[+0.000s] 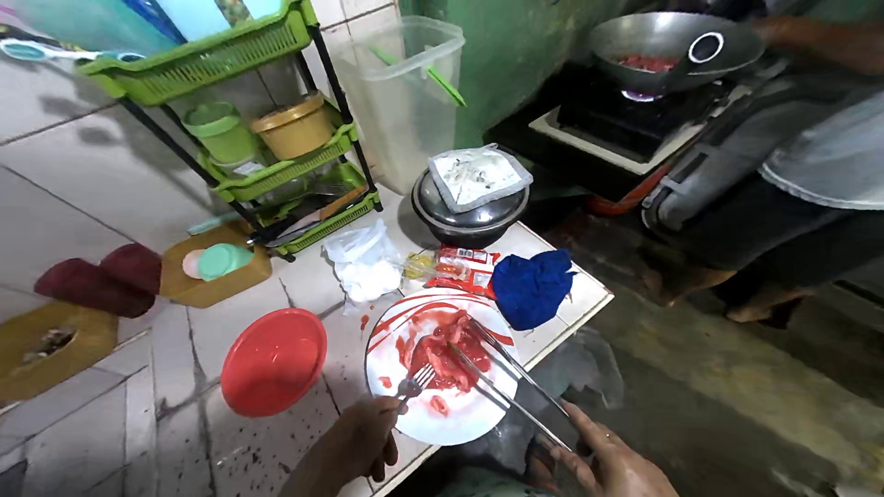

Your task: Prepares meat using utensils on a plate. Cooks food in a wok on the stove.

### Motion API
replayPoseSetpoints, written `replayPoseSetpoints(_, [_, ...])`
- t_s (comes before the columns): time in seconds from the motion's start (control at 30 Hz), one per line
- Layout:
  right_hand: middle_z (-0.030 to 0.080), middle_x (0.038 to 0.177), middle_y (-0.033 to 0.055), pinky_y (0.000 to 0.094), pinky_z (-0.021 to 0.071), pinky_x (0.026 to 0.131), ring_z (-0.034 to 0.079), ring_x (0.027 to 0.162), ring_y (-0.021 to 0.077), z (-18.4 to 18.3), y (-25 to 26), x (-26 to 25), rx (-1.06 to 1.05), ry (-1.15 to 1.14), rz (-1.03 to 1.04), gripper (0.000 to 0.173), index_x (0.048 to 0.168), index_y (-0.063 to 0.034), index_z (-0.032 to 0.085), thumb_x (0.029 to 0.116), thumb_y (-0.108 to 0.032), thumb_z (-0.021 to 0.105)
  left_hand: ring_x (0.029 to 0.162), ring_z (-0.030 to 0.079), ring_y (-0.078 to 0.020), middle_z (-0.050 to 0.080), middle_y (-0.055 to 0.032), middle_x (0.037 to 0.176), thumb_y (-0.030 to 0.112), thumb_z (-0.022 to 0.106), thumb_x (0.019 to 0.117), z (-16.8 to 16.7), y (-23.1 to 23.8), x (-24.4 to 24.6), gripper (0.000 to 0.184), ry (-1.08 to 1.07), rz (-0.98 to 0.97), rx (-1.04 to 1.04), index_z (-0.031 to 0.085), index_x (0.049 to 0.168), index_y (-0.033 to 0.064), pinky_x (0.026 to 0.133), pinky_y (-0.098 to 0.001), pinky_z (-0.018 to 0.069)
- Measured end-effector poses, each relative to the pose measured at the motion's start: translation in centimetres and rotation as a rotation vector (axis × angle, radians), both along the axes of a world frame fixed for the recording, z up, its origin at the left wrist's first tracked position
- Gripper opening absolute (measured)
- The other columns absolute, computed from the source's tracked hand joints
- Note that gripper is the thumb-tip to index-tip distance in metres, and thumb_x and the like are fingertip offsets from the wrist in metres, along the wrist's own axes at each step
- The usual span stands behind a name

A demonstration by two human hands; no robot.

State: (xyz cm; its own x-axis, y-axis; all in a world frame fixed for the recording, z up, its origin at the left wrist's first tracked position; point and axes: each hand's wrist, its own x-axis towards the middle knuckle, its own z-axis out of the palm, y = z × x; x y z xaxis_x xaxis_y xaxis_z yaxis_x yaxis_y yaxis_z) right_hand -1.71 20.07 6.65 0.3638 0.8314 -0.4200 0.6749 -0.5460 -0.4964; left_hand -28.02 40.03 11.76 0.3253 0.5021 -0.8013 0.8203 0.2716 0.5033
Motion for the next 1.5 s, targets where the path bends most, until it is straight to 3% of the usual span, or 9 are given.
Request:
replayPoseSetpoints(0.4, [0.068,0.118,0.0310,0.0664,0.0555,0.080,0.070,0.097,0.0514,0.2,2.8,6.8,0.157,-0.162,0.311,0.058,0.153,-0.0057,0.050,0.1028,-0.035,0.060,0.046,0.045,-0.0025,0.057,0.0029,0.069,0.024,0.040,0.1121,2.7,0.5,2.9,0.031,0.108,0.094,-0.043,0.060,0.129,0.0065,0.046,-0.0172,0.0382])
replayPoseSetpoints(0.6, [0.068,0.120,0.0295,0.0677,0.0535,0.084,0.069,0.102,0.0512,0.7,4.1,9.6,0.008,-0.165,0.418,0.053,0.154,-0.0135,0.050,0.1064,-0.036,0.054,0.046,0.044,-0.0023,0.055,0.0040,0.067,0.020,0.043,0.1110,1.6,-1.1,2.2,0.029,0.021,0.249,-0.062,0.060,0.130,0.0077,0.044,-0.0161,0.0373])
replayPoseSetpoints(0.87, [0.070,0.119,0.0271,0.0681,0.0533,0.086,0.070,0.102,0.0492,1.0,5.8,10.6,-0.017,-0.150,0.504,0.051,0.155,-0.0159,0.050,0.1075,-0.034,0.051,0.045,0.042,-0.0019,0.053,0.0035,0.064,0.020,0.044,0.1107,1.3,-1.3,3.6,0.026,0.020,0.228,-0.012,0.063,0.121,0.0067,0.044,-0.0160,0.0350])
replayPoseSetpoints(1.07, [0.071,0.121,0.0249,0.0678,0.0523,0.090,0.070,0.106,0.0485,1.5,6.2,10.3,-0.028,-0.149,0.495,0.050,0.154,-0.0152,0.051,0.1077,-0.033,0.051,0.045,0.042,-0.0021,0.052,0.0043,0.064,0.022,0.045,0.1107,0.0,-1.9,3.9,0.027,-0.025,0.272,0.004,0.063,0.124,0.0075,0.044,-0.0164,0.0353])
replayPoseSetpoints(1.2, [0.071,0.121,0.0249,0.0659,0.0521,0.092,0.070,0.106,0.0480,2.0,6.1,9.5,-0.039,-0.136,0.468,0.049,0.154,-0.0141,0.051,0.1078,-0.031,0.052,0.062,0.054,-0.0124,0.059,-0.0060,0.082,0.024,0.037,0.1127,-0.7,-3.2,4.3,0.035,0.073,0.037,0.198,0.062,0.129,0.0056,0.060,-0.0282,0.0477])
replayPoseSetpoints(1.27, [0.071,0.121,0.0245,0.0654,0.0521,0.093,0.070,0.107,0.0473,2.1,6.1,9.1,-0.055,-0.129,0.444,0.049,0.154,-0.0151,0.050,0.1079,-0.031,0.052,0.091,0.067,-0.0280,0.068,-0.0171,0.106,0.022,0.036,0.1117,-1.1,-4.1,4.4,0.037,0.141,-0.088,0.328,0.062,0.131,0.0042,0.085,-0.0457,0.0545])
replayPoseSetpoints(1.3, [0.071,0.121,0.0243,0.0656,0.0520,0.093,0.070,0.107,0.0469,2.1,6.0,8.9,-0.063,-0.128,0.433,0.049,0.154,-0.0156,0.050,0.1079,-0.031,0.052,0.107,0.067,-0.0344,0.068,-0.0204,0.117,0.020,0.035,0.1111,-1.1,-4.6,4.5,0.038,0.177,-0.127,0.369,0.061,0.134,0.0049,0.096,-0.0528,0.0521])
replayPoseSetpoints(1.37, [0.072,0.120,0.0233,0.0651,0.0523,0.093,0.070,0.106,0.0460,2.1,6.0,8.7,-0.064,-0.131,0.421,0.049,0.154,-0.0158,0.050,0.1077,-0.031,0.052,0.117,0.065,-0.0394,0.066,-0.0215,0.124,0.020,0.034,0.1115,-1.1,-5.2,4.8,0.039,0.245,-0.178,0.405,0.057,0.142,0.0091,0.099,-0.0579,0.0502])
replayPoseSetpoints(1.5, [0.072,0.120,0.0218,0.0641,0.0530,0.092,0.071,0.105,0.0448,1.7,5.9,8.3,-0.072,-0.161,0.414,0.050,0.155,-0.0172,0.049,0.1077,-0.033,0.052,0.109,0.068,-0.0419,0.069,-0.0216,0.117,0.020,0.033,0.1115,-0.9,-5.9,5.3,0.040,0.356,-0.234,0.400,0.050,0.148,0.0164,0.090,-0.0596,0.0531])
